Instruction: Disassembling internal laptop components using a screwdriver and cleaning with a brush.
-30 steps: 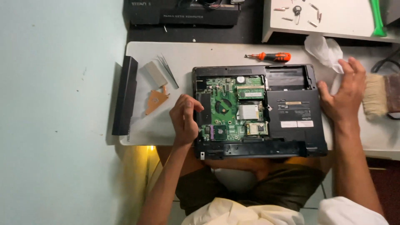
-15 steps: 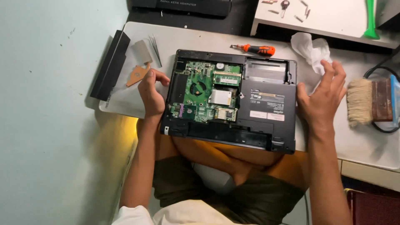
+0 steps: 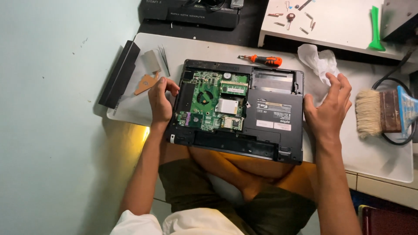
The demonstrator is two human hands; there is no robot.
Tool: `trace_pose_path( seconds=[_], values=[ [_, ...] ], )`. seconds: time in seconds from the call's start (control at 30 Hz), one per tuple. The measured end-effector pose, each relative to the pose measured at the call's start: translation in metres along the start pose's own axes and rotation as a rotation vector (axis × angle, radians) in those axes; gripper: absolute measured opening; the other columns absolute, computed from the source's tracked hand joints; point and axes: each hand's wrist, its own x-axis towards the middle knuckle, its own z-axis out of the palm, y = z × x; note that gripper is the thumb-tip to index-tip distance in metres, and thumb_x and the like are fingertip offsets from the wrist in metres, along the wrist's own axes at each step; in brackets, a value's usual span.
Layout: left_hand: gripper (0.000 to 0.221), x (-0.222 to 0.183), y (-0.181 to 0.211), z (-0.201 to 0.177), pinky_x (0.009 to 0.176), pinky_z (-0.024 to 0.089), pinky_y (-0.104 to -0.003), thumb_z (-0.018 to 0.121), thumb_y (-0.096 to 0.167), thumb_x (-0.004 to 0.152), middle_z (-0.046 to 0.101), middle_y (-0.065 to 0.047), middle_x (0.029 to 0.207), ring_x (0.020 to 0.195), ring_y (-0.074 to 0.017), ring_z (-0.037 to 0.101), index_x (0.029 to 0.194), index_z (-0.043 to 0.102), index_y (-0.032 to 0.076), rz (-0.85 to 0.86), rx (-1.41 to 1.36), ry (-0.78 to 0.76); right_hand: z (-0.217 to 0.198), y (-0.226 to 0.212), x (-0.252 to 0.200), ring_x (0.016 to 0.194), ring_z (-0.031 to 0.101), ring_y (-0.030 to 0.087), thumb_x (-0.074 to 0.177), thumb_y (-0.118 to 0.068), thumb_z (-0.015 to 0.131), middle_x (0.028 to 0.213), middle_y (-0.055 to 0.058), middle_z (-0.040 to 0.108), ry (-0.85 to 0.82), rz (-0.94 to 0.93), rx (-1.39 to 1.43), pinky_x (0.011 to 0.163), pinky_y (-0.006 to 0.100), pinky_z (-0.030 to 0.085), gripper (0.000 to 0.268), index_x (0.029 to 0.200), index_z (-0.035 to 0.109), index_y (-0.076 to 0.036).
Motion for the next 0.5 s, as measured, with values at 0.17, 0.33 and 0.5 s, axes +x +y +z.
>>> trace_pose_path(
  seconds=[0.17, 0.33, 0.5],
  values=[
    [0.053, -0.002, 0.009, 0.002, 0.086, 0.05, -0.032, 0.043, 0.035, 0.122, 0.064, -0.005, 0.087, 0.086, -0.0166, 0.058, 0.091, 0.071, 0.003, -0.031, -0.043, -0.036, -0.015, -0.023, 0.01, 0.152, 0.055, 0.053, 0.103, 0.007, 0.076, 0.166, 0.033, 0.054, 0.15, -0.189, 0.053, 0.126, 0.064, 0.04, 0.05, 0.152, 0.066, 0.008],
    [0.048, -0.002, 0.02, 0.001, 0.088, 0.053, -0.032, 0.043, 0.031, 0.121, 0.067, -0.006, 0.09, 0.086, -0.017, 0.059, 0.09, 0.068, 0.004, -0.026, -0.05, -0.093, 0.004, -0.042, 0.06, 0.139, 0.062, 0.042, 0.107, 0.013, 0.084, 0.161, 0.025, 0.071, 0.032, -0.468, 0.001, 0.116, 0.053, 0.052, 0.035, 0.141, 0.083, 0.005],
    [0.046, -0.005, 0.02, -0.004, 0.089, 0.051, -0.035, 0.043, 0.03, 0.12, 0.068, -0.008, 0.092, 0.087, -0.0188, 0.059, 0.091, 0.067, 0.004, 0.119, -0.087, -0.127, 0.06, -0.06, 0.133, 0.123, 0.073, 0.04, 0.112, -0.019, 0.089, 0.138, 0.018, 0.08, -0.431, -0.583, -0.058, 0.11, 0.053, 0.055, 0.032, 0.14, 0.087, -0.003]
  ],
)
